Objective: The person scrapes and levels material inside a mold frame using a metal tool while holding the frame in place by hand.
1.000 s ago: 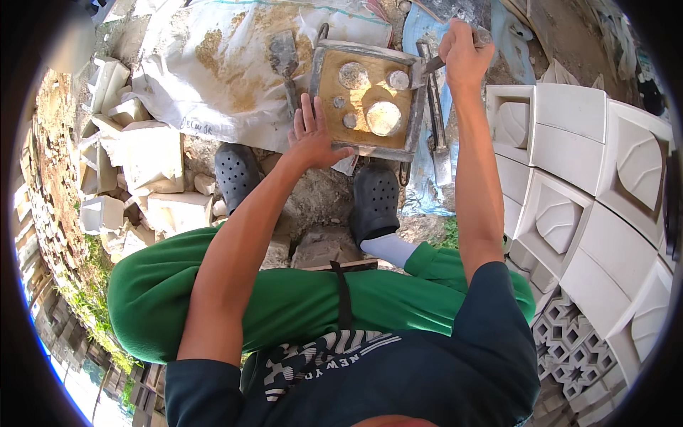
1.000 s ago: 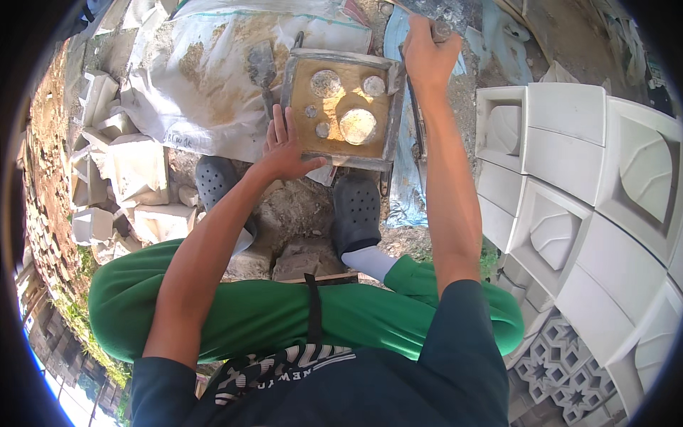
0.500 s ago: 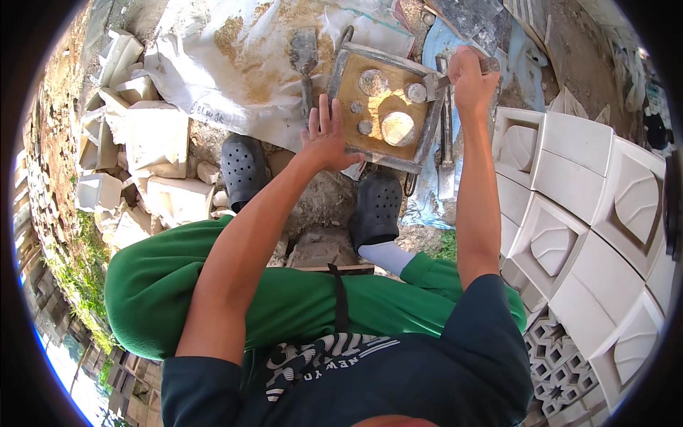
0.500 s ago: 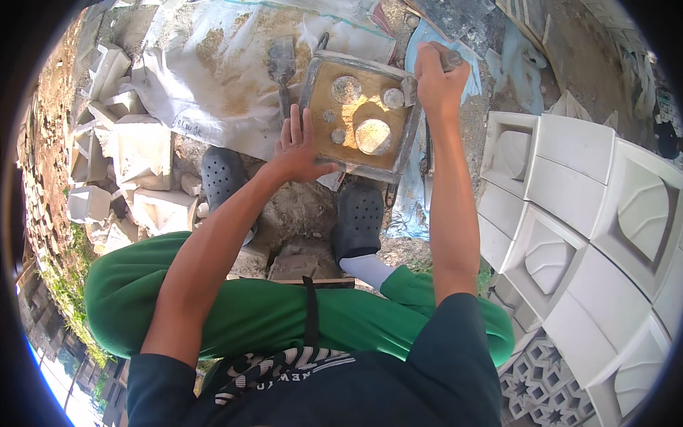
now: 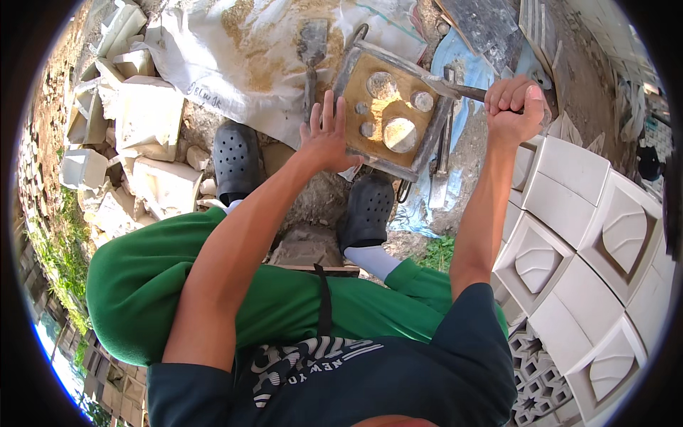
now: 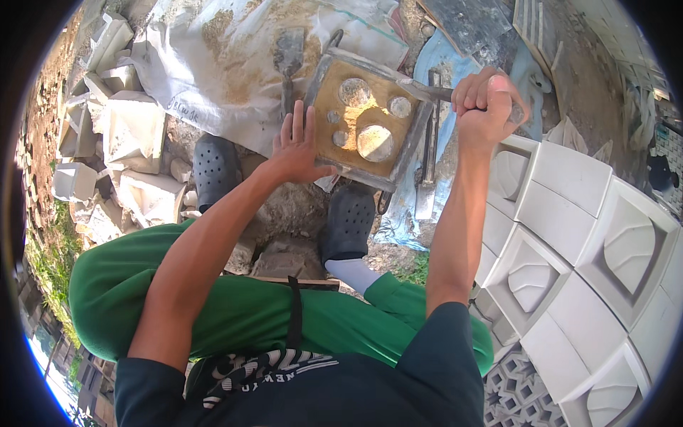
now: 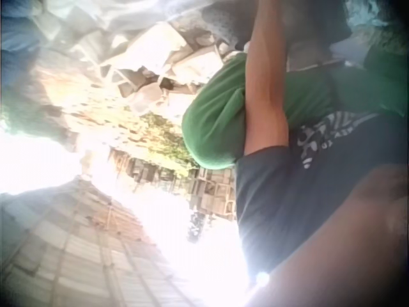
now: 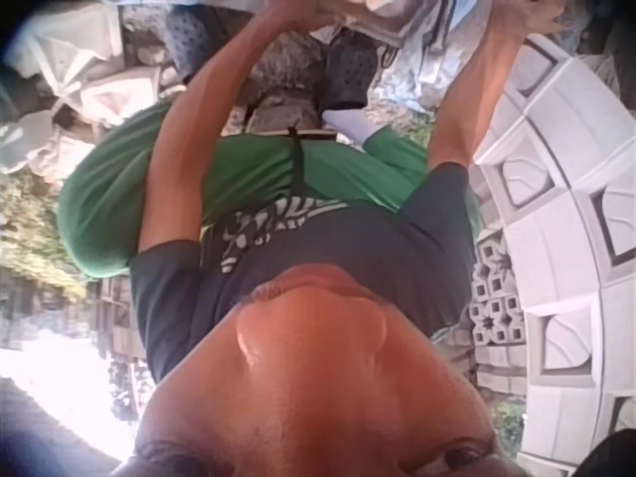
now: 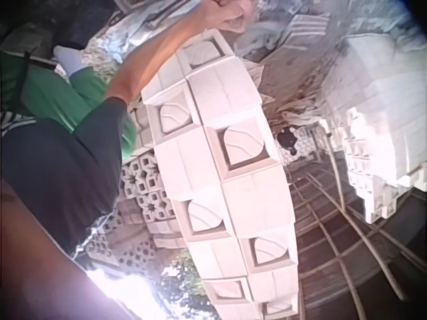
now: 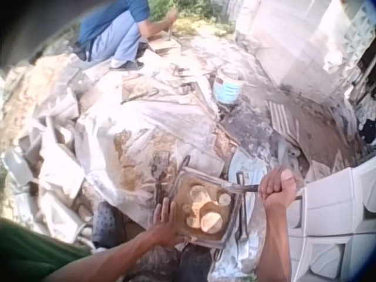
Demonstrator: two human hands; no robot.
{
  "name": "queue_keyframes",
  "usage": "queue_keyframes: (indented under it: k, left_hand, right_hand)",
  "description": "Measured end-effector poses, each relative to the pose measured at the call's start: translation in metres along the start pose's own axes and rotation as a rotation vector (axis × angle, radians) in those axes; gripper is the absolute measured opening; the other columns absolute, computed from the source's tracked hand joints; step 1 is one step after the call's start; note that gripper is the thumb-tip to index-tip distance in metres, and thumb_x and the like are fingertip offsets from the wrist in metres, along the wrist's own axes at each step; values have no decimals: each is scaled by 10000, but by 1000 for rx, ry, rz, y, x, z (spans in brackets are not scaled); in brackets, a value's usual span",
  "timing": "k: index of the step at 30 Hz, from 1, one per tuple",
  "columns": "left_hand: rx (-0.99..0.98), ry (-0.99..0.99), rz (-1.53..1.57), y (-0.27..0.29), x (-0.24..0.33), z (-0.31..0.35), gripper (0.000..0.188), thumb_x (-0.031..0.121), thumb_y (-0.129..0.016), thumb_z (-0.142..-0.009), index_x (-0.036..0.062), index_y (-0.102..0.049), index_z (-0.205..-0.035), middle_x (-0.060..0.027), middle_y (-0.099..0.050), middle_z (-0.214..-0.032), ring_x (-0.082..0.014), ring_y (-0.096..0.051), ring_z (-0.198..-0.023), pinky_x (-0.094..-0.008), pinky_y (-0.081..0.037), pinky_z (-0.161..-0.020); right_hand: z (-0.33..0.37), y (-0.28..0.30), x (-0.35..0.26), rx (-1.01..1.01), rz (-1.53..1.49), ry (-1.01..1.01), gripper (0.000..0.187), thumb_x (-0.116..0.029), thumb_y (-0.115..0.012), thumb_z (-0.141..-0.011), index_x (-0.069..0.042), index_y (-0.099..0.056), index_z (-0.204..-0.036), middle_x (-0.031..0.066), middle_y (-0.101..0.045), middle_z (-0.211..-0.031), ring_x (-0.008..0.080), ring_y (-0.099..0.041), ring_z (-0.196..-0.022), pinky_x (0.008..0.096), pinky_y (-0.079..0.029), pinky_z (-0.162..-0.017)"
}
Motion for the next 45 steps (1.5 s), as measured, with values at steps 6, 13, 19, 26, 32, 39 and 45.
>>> queue_keyframes:
  k: [6, 13, 19, 26, 32, 39, 45]
  left_hand:
    - [-2, 20, -9, 2, 0, 1, 1285, 550, -737, -709, 92, 162, -1503, -152, 226, -1563, -432, 50, -1449, -638, -180, -1096]
    - [12, -9, -28, 4, -1, -1, 1327, 634, -730, -689, 49, 145, -1498, -232, 198, -1549, -495, 29, -1426, -624, -150, -1094]
    - [-13, 2, -33, 1, -1, 4, 1328, 630, -736, -685, 54, 140, -1500, -221, 189, -1555, -496, 27, -1426, -637, -173, -1081]
    - [0, -34, -41, 5, 4, 3, 1329, 635, -735, -682, 72, 145, -1503, -215, 185, -1558, -480, 20, -1433, -632, -182, -1079]
    - [-2, -5, -4, 4, 1, 1, 1296, 568, -742, -713, 99, 176, -1499, -158, 217, -1564, -434, 72, -1446, -647, -166, -1096]
    - [11, -11, -31, 4, -1, -1, 1330, 634, -736, -682, 69, 144, -1503, -212, 185, -1559, -478, 20, -1433, -610, -165, -1091]
    - [-8, 0, -32, -1, -1, 5, 1332, 630, -740, -679, 72, 145, -1503, -208, 192, -1559, -475, 26, -1434, -626, -186, -1077]
  right_hand:
    - [1, 10, 5, 18, 7, -37, 402, -148, -496, -852, -71, -310, -504, 43, -331, -466, 139, -325, -362, 290, -277, -332]
    - [-8, 11, 38, 65, 11, -159, 389, -85, -487, -841, -99, -298, -501, 11, -315, -471, 119, -297, -383, 286, -251, -364]
    - [9, 9, 47, 39, 116, -169, 390, -160, -417, -866, -113, -276, -505, 29, -320, -457, 134, -278, -366, 294, -254, -358]
    - [8, 6, 38, 21, 90, -149, 389, -151, -430, -864, -103, -295, -502, 31, -323, -453, 123, -271, -369, 290, -261, -356]
    - [-5, -13, 39, -61, -39, -139, 374, -125, -475, -857, -79, -329, -516, 25, -332, -465, 120, -284, -391, 289, -265, -387]
    - [-6, -46, 51, -76, -46, -244, 367, -80, -508, -859, -66, -360, -523, -14, -357, -492, 74, -293, -425, 270, -229, -413]
    - [-7, -54, 54, 24, -37, -286, 354, -54, -505, -855, -82, -350, -538, -18, -357, -486, 70, -308, -423, 264, -230, -410]
Point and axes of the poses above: each hand's wrist, its own z-axis away from the middle knuckle, its own y-axis out of the back of the hand, x = y × z, the point moved 6 cm from there along -z, towards the middle knuckle
